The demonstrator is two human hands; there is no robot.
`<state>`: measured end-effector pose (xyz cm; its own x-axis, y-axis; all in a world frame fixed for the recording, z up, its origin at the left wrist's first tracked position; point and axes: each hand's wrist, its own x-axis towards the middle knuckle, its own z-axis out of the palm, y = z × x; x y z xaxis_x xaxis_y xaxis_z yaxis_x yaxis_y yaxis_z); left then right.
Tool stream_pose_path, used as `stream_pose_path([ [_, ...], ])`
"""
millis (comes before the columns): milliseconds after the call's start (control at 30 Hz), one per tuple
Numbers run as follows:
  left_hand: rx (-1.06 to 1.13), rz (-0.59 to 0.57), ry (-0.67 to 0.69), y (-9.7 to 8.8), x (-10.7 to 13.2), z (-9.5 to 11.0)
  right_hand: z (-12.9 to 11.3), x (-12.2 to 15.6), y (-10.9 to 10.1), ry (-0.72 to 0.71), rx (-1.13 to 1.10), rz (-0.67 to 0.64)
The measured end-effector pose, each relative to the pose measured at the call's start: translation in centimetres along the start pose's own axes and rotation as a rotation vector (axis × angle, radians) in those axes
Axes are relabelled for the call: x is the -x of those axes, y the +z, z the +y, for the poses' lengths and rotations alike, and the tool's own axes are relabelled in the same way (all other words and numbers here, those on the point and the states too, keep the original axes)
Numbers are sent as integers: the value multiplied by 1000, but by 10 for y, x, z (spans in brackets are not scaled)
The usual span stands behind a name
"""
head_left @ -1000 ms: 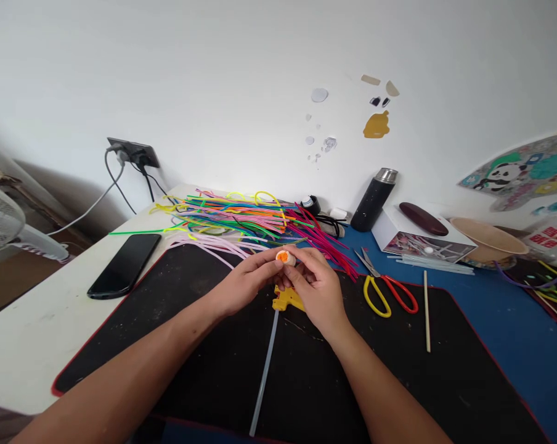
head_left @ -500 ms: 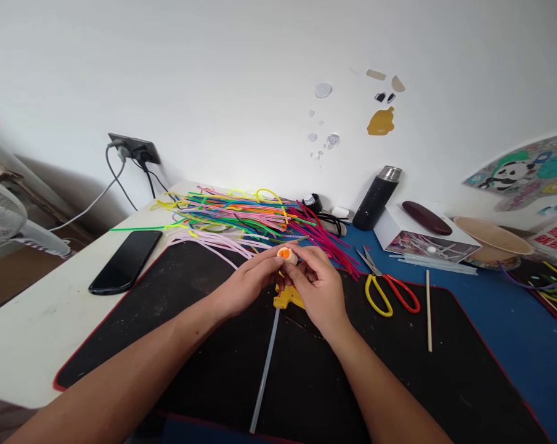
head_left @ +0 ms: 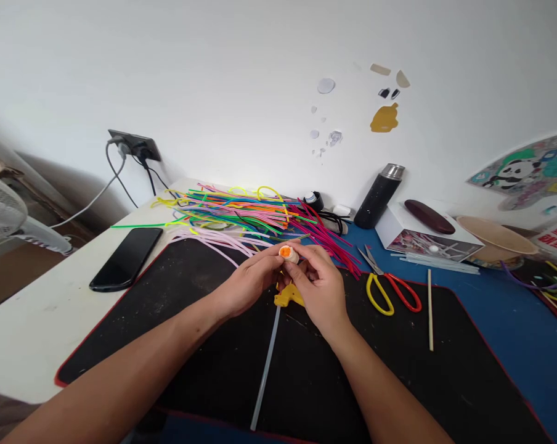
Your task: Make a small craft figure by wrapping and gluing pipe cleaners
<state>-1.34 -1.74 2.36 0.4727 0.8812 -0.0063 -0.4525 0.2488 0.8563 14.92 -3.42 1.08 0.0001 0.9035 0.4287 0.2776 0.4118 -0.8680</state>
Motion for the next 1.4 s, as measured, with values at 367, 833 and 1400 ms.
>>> stream_pose_path([
  [367,-24,14,-6,0,-1,0,2,0,2,20,23,14],
  [833,-506,-55,140,-6,-5,0,-1,-7,0,365,-393,-19],
  [1400,-424,-8,94,-9,-4,-1,-8,-6,-2,329,-327,-73],
])
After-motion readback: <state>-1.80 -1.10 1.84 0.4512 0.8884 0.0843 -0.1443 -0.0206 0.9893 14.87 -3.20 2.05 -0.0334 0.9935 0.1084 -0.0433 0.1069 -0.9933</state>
